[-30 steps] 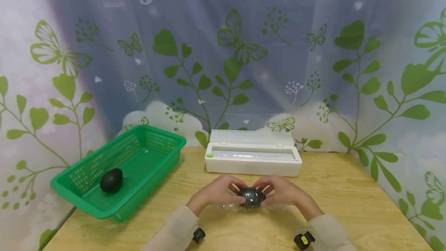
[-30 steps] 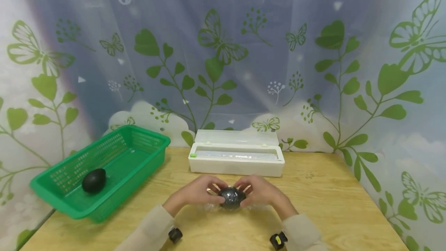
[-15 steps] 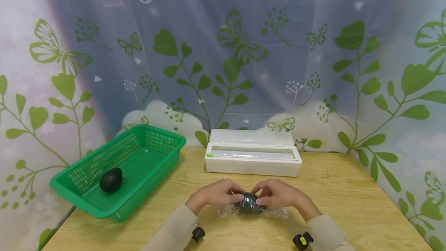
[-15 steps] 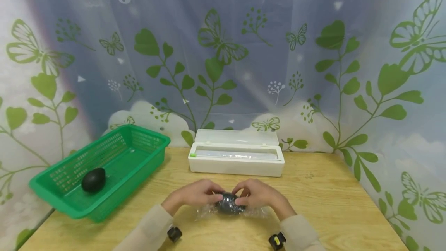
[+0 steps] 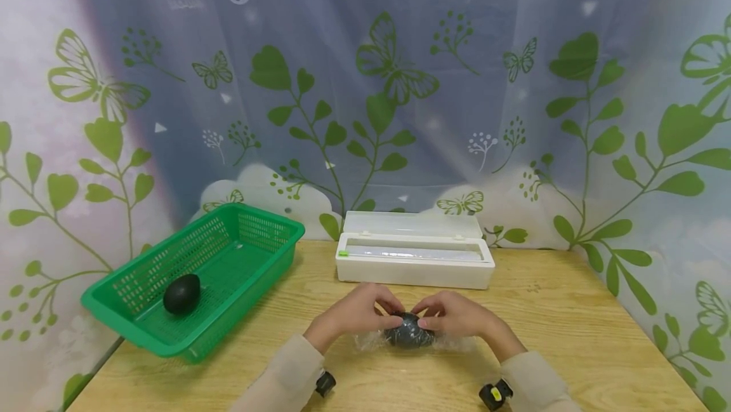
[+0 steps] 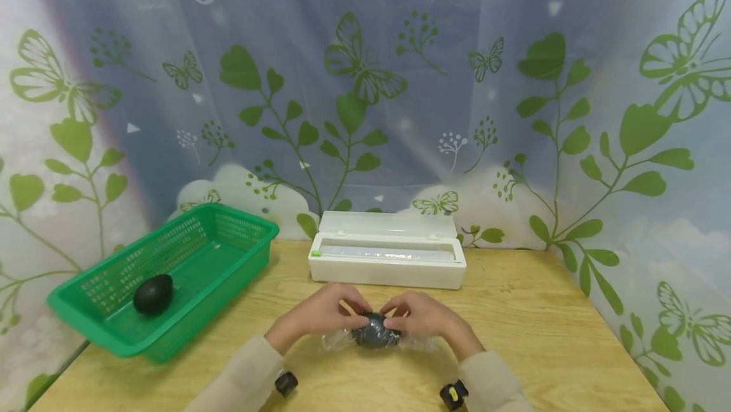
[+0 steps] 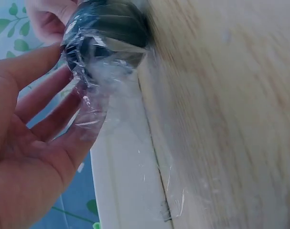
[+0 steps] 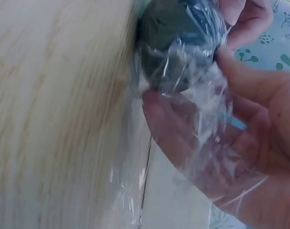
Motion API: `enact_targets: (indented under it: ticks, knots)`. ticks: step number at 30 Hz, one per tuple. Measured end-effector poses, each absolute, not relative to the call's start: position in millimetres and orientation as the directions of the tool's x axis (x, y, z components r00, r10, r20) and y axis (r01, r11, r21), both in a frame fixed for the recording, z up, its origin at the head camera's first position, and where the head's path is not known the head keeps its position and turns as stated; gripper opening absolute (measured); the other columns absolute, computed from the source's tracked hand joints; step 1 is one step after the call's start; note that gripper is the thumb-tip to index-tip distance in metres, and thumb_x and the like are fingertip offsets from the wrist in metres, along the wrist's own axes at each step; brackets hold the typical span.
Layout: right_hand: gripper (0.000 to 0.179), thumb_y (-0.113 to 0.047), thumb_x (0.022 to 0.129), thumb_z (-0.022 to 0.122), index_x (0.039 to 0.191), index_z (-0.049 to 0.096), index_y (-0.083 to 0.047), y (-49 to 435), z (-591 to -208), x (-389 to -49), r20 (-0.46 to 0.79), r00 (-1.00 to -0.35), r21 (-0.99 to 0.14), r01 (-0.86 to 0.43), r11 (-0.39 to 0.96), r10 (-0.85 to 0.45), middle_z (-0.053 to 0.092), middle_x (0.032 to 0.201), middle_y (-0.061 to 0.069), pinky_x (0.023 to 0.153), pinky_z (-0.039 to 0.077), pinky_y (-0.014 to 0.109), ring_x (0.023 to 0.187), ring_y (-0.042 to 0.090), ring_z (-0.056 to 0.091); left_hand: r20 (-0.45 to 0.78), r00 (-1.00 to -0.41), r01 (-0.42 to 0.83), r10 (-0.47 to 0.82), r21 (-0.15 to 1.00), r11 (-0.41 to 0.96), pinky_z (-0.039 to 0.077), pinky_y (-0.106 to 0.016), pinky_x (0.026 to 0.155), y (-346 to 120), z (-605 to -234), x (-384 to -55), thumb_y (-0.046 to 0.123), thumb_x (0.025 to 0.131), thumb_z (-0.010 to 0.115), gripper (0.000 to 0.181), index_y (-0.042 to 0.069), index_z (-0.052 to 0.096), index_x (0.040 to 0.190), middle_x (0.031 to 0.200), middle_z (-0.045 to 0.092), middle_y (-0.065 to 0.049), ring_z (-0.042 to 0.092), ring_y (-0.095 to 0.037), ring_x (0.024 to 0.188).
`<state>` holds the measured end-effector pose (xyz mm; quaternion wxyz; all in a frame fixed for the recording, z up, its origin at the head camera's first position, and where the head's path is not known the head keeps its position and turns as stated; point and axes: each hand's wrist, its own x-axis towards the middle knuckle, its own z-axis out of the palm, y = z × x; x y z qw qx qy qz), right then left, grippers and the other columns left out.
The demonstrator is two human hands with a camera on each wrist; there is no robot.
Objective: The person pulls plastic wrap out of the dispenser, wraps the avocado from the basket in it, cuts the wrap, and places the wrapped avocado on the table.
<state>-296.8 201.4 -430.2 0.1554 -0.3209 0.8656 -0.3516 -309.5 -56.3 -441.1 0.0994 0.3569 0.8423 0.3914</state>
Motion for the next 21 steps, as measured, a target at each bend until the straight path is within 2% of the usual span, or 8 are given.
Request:
enact_targets:
  ticks: [3, 6, 11, 15, 21]
  knots:
    - [0.031, -0.020, 0.100, 0.069, 0.125, 0.071, -0.003, 200.6, -428.2, -295.9, 0.009, -0.766, -0.684, -0.473, 0.555, -0.642, 0.076, 0.114, 0.014, 0.083, 0.063, 0.036, 0.099, 0.027, 0.074, 0.106, -0.728, 0.529, 0.678, 0.715, 0.456, 0.058, -0.016, 0.080, -57.5, -441.6, -310.4, 0.022, 0.099, 0.071, 0.018, 0.013, 0.080, 0.112, 0.109, 0.076, -0.002, 0.069, -0.005, 0.096]
    - [0.031, -0.020, 0.098, 0.071, 0.125, 0.071, -0.003, 199.8, -427.7, -296.5, 0.028, -0.762, -0.686, -0.485, 0.542, -0.647, 0.076, 0.115, 0.014, 0.085, 0.063, 0.034, 0.102, 0.029, 0.074, 0.090, -0.731, 0.529, 0.676, 0.702, 0.477, 0.058, -0.017, 0.082, -58.8, -440.9, -311.1, 0.029, 0.101, 0.068, 0.025, 0.012, 0.079, 0.117, 0.114, 0.075, -0.003, 0.070, -0.008, 0.101]
    - [0.035, -0.018, 0.101, 0.067, 0.131, 0.068, 0.001, 196.9, -431.5, -297.2, 0.011, -0.755, -0.703, -0.473, 0.531, -0.656, 0.073, 0.125, 0.018, 0.082, 0.062, 0.028, 0.104, 0.026, 0.073, 0.032, -0.736, 0.503, 0.676, 0.695, 0.514, 0.059, -0.020, 0.088, -59.9, -441.5, -311.3, 0.034, 0.100, 0.069, 0.040, 0.008, 0.072, 0.129, 0.127, 0.072, -0.007, 0.071, -0.016, 0.110]
    - [0.038, -0.018, 0.106, 0.059, 0.135, 0.063, 0.006, 193.4, -435.1, -297.1, -0.018, -0.765, -0.731, -0.429, 0.530, -0.644, 0.071, 0.129, 0.022, 0.082, 0.060, 0.028, 0.106, 0.023, 0.071, 0.012, -0.742, 0.507, 0.670, 0.664, 0.550, 0.058, -0.024, 0.093, -60.1, -444.9, -313.3, 0.033, 0.103, 0.065, 0.043, 0.005, 0.067, 0.136, 0.134, 0.070, -0.009, 0.071, -0.020, 0.114]
    - [0.037, -0.017, 0.106, 0.058, 0.131, 0.065, 0.008, 191.2, -435.7, -296.1, -0.041, -0.790, -0.744, -0.385, 0.546, -0.612, 0.069, 0.128, 0.025, 0.084, 0.061, 0.035, 0.108, 0.026, 0.070, 0.022, -0.761, 0.484, 0.648, 0.685, 0.545, 0.058, -0.034, 0.101, -61.3, -451.0, -316.9, 0.032, 0.105, 0.061, 0.043, 0.004, 0.065, 0.138, 0.136, 0.069, -0.010, 0.068, -0.025, 0.122]
